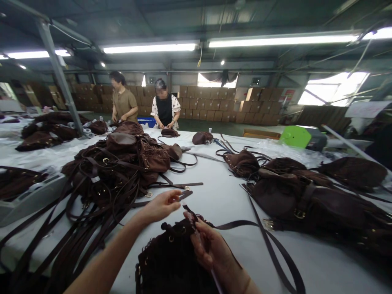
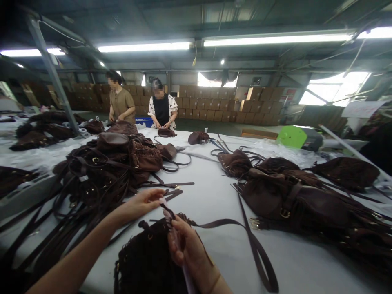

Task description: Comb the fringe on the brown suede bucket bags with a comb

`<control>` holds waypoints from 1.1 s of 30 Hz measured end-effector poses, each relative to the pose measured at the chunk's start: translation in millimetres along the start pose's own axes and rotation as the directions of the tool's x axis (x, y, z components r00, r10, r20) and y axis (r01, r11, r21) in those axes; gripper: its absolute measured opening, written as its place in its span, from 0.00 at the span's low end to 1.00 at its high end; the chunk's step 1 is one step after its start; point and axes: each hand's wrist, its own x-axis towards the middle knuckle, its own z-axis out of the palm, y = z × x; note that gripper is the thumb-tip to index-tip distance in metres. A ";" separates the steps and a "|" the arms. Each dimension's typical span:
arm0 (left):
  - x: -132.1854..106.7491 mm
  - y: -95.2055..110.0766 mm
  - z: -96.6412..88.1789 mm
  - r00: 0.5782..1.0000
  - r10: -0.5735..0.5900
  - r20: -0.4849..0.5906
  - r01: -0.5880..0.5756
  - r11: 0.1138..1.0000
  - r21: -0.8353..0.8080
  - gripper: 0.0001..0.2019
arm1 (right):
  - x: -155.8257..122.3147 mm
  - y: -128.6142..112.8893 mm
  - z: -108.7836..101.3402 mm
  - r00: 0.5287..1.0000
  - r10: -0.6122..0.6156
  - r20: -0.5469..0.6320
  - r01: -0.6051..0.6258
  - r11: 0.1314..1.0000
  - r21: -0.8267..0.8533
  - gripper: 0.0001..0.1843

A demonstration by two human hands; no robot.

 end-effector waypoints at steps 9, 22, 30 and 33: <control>1.1 -16.1 70.5 0.909 0.063 0.413 -0.007 0.991 -0.135 0.16 | -13.2 -2.8 -7.1 0.997 -0.041 -0.061 0.042 0.999 0.010 0.30; 9.4 -79.9 58.0 0.962 0.002 -0.272 0.065 0.969 0.239 0.08 | -55.5 -2.7 17.1 0.970 -0.211 -0.125 0.215 0.977 0.019 0.37; -1.7 -30.7 50.3 0.971 0.050 -0.233 -0.049 0.999 0.011 0.14 | -56.4 -11.8 12.5 0.968 -0.216 -0.131 0.207 0.975 -0.081 0.42; -14.6 5.6 69.8 0.959 0.241 0.149 -0.194 0.942 -0.274 0.17 | -50.5 -19.0 7.9 0.968 -0.231 -0.102 0.225 0.972 -0.070 0.41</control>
